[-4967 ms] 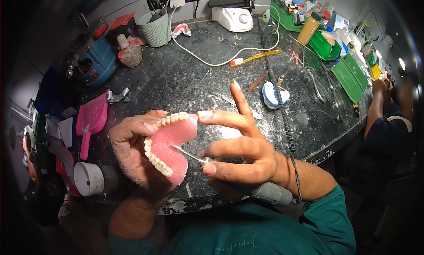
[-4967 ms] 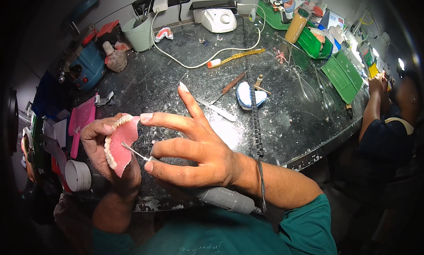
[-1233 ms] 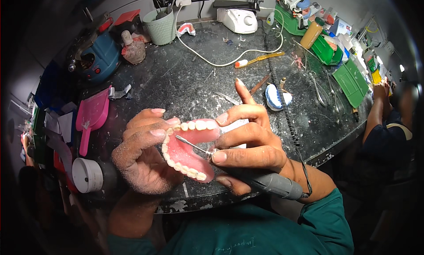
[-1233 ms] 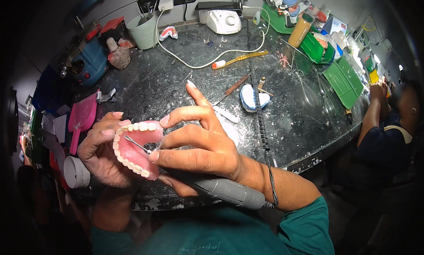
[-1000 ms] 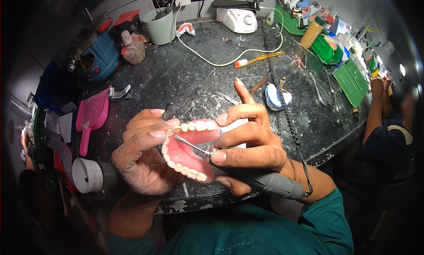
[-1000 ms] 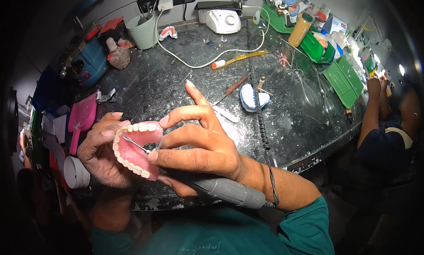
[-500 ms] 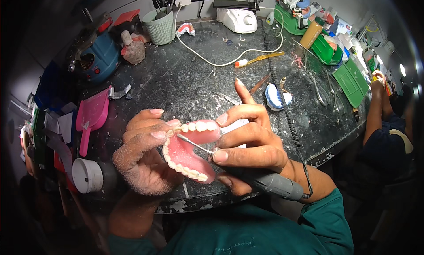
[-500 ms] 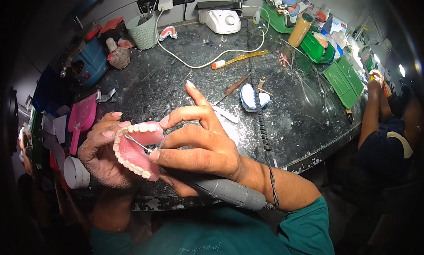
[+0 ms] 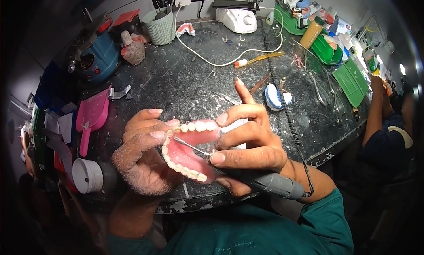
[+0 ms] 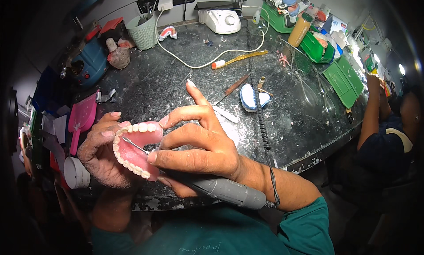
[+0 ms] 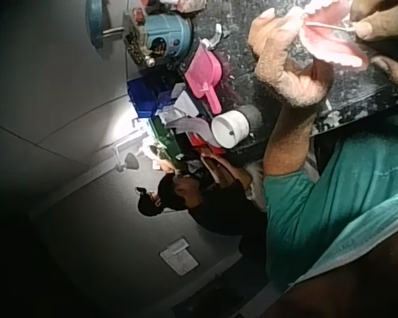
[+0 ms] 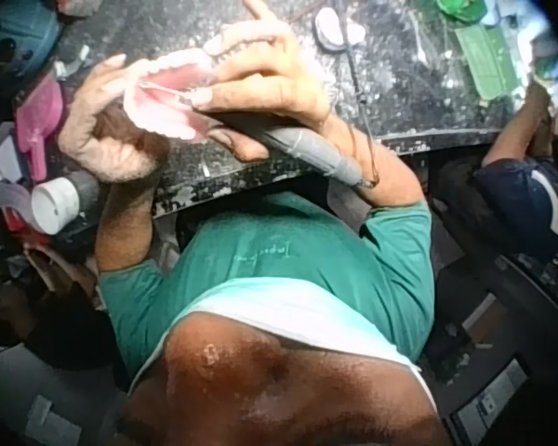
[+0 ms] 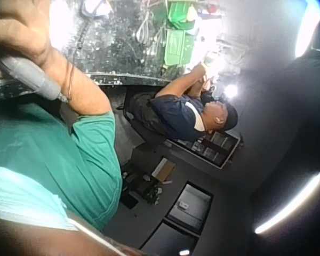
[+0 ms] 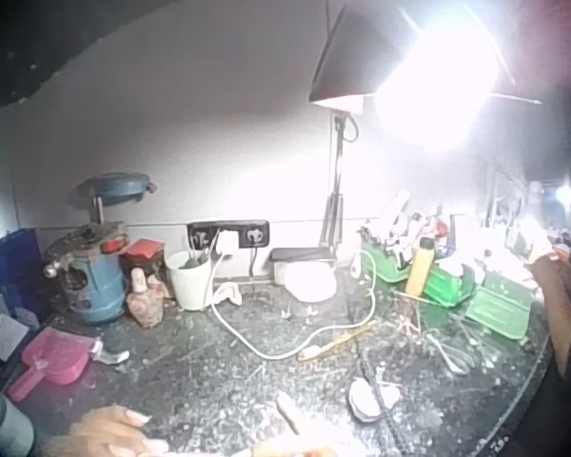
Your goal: The person grinds and smooths a denture prosthesis using an electric rotary tool, shaping the palate and the edges around the teeth.
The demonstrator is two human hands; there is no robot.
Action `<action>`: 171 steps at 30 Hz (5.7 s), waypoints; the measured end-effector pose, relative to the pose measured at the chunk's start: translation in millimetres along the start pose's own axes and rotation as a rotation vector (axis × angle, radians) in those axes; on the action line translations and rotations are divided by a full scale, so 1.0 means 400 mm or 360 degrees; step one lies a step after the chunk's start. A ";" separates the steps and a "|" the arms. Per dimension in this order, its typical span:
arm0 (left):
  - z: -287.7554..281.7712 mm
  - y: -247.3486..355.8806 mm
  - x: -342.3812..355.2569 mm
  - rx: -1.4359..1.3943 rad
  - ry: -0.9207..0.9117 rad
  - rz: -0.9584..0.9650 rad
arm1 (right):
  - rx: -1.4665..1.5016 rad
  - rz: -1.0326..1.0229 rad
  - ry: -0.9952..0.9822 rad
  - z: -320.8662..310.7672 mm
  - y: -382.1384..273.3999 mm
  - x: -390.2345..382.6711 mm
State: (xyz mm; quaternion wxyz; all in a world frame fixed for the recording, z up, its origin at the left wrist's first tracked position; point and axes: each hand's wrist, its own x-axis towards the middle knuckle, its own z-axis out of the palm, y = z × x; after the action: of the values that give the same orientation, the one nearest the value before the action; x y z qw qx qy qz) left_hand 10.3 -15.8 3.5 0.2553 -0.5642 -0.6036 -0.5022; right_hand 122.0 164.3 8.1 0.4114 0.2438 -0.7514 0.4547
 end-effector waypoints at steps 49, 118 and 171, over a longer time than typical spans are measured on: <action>0.008 0.003 -0.006 -0.0020 0.0009 -0.0034 | -0.0071 0.0033 0.0111 0.007 -0.005 -0.007; 0.001 -0.003 -0.023 -0.0207 0.0010 -0.0149 | -0.0069 0.0024 0.0119 0.010 0.001 -0.011; 0.026 -0.008 -0.029 -0.0447 0.0018 -0.0270 | -0.0267 0.0091 0.0110 0.006 -0.017 -0.010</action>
State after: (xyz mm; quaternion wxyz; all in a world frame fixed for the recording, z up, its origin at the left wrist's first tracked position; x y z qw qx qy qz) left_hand 12.6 -11.0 -11.7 0.1340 -0.5385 -0.5715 -0.6045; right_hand 128.5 159.0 7.4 0.4430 0.1711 -0.7788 0.4098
